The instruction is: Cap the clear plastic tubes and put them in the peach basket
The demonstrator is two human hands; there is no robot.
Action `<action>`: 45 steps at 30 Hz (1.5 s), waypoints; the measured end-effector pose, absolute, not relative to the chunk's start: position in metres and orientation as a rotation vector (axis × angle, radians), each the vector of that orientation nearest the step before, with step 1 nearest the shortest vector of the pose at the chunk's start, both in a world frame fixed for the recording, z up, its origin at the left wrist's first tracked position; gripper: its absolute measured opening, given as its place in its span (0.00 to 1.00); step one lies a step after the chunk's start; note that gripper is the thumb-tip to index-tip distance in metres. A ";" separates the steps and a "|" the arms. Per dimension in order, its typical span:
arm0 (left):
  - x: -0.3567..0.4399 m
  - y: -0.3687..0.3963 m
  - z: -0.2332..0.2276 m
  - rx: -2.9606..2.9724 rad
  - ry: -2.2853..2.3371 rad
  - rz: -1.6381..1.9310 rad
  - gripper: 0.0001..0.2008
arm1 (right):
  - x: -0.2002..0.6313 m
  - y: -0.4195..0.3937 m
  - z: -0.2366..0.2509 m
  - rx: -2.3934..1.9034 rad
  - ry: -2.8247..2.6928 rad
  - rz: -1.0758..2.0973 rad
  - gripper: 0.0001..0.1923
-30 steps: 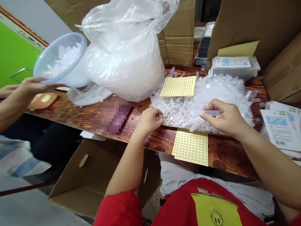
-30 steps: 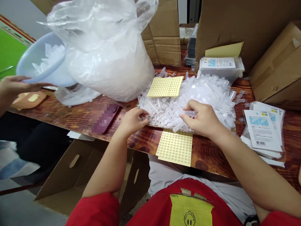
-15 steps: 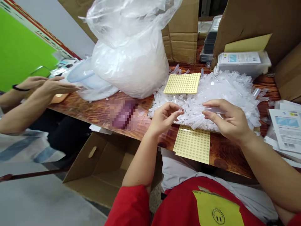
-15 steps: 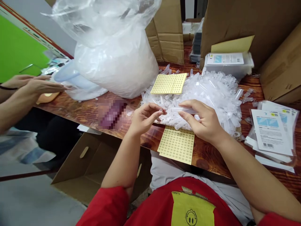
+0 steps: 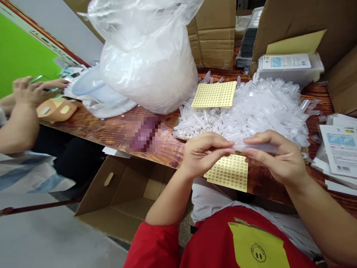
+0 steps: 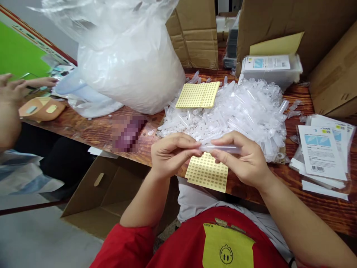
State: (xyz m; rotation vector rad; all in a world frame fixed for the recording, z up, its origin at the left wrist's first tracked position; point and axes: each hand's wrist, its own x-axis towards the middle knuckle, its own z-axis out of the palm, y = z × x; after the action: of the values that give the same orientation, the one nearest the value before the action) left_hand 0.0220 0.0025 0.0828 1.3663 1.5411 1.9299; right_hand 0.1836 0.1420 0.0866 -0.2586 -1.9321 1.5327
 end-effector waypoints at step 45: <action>-0.052 0.029 0.062 1.442 2.666 0.224 0.05 | 0.236 0.134 0.037 -0.594 -1.805 1.170 0.06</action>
State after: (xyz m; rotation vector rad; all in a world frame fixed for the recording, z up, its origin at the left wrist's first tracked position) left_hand -0.0516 0.0292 0.0617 1.4420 2.6658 0.2235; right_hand 0.2359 0.1338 0.0365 -0.5940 -1.8046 1.1696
